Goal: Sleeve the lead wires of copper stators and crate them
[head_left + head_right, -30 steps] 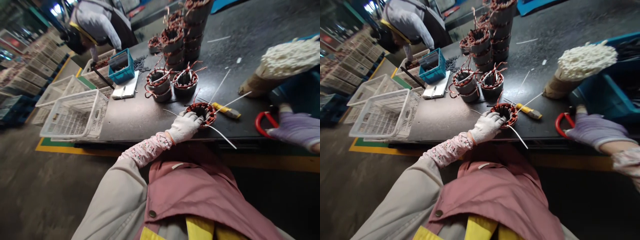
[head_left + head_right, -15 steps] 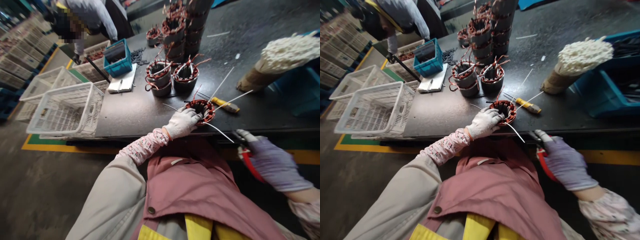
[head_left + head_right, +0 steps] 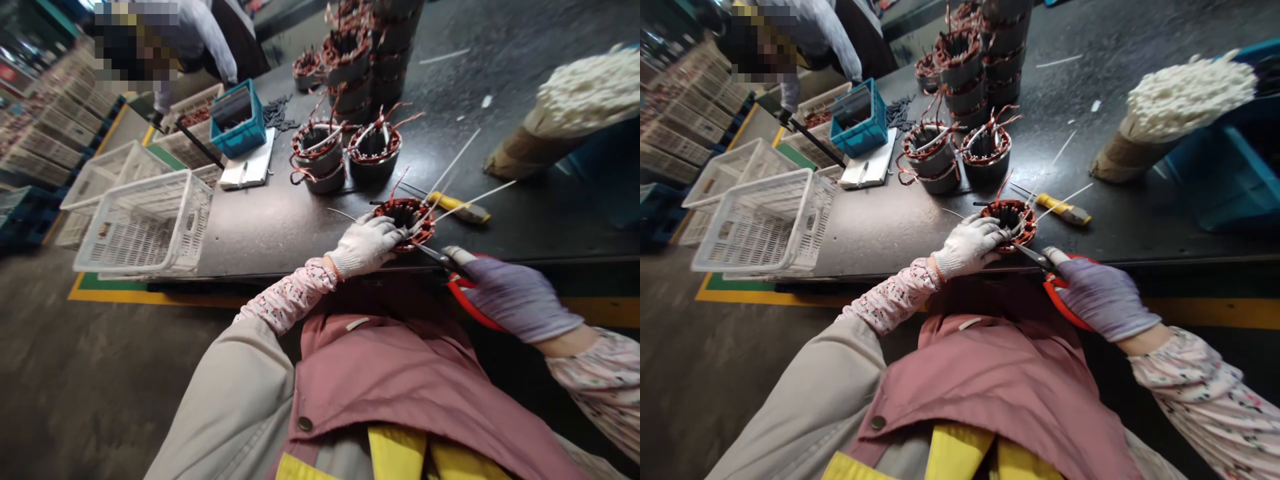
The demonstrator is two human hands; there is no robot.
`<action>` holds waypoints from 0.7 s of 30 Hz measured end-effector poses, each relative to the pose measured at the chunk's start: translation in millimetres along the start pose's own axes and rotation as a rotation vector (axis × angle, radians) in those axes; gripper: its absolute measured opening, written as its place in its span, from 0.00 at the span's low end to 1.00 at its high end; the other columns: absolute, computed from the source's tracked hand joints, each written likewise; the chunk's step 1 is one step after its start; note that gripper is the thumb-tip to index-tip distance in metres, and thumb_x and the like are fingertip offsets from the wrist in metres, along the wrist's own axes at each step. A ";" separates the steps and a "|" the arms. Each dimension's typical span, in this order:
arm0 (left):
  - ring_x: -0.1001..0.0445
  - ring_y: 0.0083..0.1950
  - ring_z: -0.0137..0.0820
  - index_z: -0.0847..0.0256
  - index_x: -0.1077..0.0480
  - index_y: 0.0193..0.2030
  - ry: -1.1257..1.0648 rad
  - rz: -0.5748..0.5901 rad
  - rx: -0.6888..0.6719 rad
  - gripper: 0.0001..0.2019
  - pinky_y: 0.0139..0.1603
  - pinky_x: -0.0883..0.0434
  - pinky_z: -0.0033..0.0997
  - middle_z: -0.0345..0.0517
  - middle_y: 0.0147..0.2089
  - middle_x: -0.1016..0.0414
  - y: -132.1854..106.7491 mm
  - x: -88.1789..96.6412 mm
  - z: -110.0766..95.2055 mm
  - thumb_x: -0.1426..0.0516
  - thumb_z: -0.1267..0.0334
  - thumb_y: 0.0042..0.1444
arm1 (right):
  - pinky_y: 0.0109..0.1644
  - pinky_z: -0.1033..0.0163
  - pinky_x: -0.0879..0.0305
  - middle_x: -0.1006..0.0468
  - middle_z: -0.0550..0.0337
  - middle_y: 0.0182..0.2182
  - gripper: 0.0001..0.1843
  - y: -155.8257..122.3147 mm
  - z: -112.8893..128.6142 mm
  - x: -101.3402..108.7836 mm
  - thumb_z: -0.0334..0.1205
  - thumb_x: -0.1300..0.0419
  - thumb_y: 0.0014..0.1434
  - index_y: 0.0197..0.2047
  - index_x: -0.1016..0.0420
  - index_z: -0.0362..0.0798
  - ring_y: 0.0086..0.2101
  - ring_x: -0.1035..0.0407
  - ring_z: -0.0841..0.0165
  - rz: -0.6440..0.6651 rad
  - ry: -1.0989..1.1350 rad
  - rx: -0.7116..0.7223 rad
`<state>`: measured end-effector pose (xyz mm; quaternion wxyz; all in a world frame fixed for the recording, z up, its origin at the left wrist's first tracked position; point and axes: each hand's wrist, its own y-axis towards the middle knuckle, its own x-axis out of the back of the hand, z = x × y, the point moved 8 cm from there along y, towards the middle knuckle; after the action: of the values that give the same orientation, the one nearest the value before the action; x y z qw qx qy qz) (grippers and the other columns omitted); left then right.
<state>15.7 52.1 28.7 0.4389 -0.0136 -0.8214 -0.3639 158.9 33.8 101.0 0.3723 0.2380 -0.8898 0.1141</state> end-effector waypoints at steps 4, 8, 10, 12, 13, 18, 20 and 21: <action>0.35 0.64 0.40 0.62 0.31 0.59 -0.030 0.009 -0.060 0.23 0.67 0.42 0.45 0.53 0.58 0.28 -1.1 0.2 6.3 0.44 0.55 0.60 | 0.28 0.62 0.41 0.21 0.50 0.39 0.28 -5.2 -24.8 -3.8 0.45 0.54 0.61 0.60 0.30 0.46 0.32 0.26 0.60 -0.020 0.087 -0.124; 0.35 0.64 0.39 0.62 0.32 0.60 -0.066 0.015 -0.120 0.23 0.68 0.43 0.46 0.53 0.59 0.28 -1.7 1.2 10.2 0.43 0.55 0.60 | 0.27 0.60 0.41 0.24 0.47 0.44 0.31 5.3 -33.2 6.1 0.49 0.54 0.61 0.63 0.35 0.45 0.36 0.27 0.57 0.030 -0.027 -0.201; 0.35 0.64 0.39 0.62 0.31 0.59 -0.073 0.027 -0.122 0.23 0.68 0.43 0.46 0.54 0.59 0.28 -1.2 1.0 12.3 0.43 0.55 0.60 | 0.27 0.60 0.41 0.25 0.47 0.47 0.30 14.2 -28.8 11.0 0.49 0.54 0.62 0.63 0.35 0.47 0.39 0.27 0.55 0.076 -0.059 -0.194; 0.35 0.64 0.38 0.62 0.31 0.59 -0.076 0.030 -0.136 0.23 0.68 0.43 0.46 0.54 0.59 0.28 -0.6 0.5 13.4 0.43 0.55 0.60 | 0.30 0.59 0.39 0.24 0.47 0.47 0.28 20.7 -25.0 7.6 0.48 0.54 0.63 0.63 0.35 0.48 0.40 0.26 0.55 0.174 -0.036 -0.174; 0.36 0.64 0.38 0.62 0.32 0.59 -0.078 0.031 -0.149 0.23 0.68 0.44 0.46 0.54 0.59 0.28 -0.4 -0.1 13.8 0.43 0.55 0.60 | 0.33 0.58 0.37 0.23 0.47 0.47 0.28 22.4 -24.4 3.3 0.47 0.53 0.64 0.64 0.36 0.48 0.41 0.26 0.55 0.235 -0.016 -0.165; 0.36 0.65 0.39 0.61 0.32 0.59 -0.087 0.022 -0.244 0.23 0.69 0.44 0.47 0.52 0.57 0.27 0.4 -6.2 19.4 0.44 0.54 0.60 | 0.42 0.57 0.34 0.21 0.47 0.43 0.30 25.4 -39.0 -14.5 0.46 0.54 0.65 0.68 0.43 0.49 0.42 0.26 0.52 0.432 0.049 -0.220; 0.36 0.65 0.39 0.61 0.31 0.59 -0.084 0.025 -0.275 0.23 0.68 0.44 0.47 0.53 0.57 0.27 0.7 -8.6 22.6 0.44 0.53 0.60 | 0.43 0.56 0.34 0.23 0.47 0.47 0.29 31.6 -42.2 -13.1 0.48 0.55 0.66 0.68 0.43 0.51 0.43 0.26 0.53 0.439 0.114 -0.247; 0.36 0.65 0.39 0.61 0.31 0.59 -0.084 0.028 -0.285 0.23 0.68 0.44 0.47 0.53 0.57 0.27 0.8 -9.4 23.8 0.44 0.53 0.60 | 0.45 0.56 0.34 0.24 0.47 0.49 0.29 36.2 -41.4 -11.1 0.48 0.55 0.66 0.68 0.43 0.51 0.44 0.26 0.53 0.434 0.152 -0.248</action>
<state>4.8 70.0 14.0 0.4030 -0.1027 -0.7787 -0.4698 172.4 84.5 120.9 0.4313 -0.0154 -0.8966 0.0989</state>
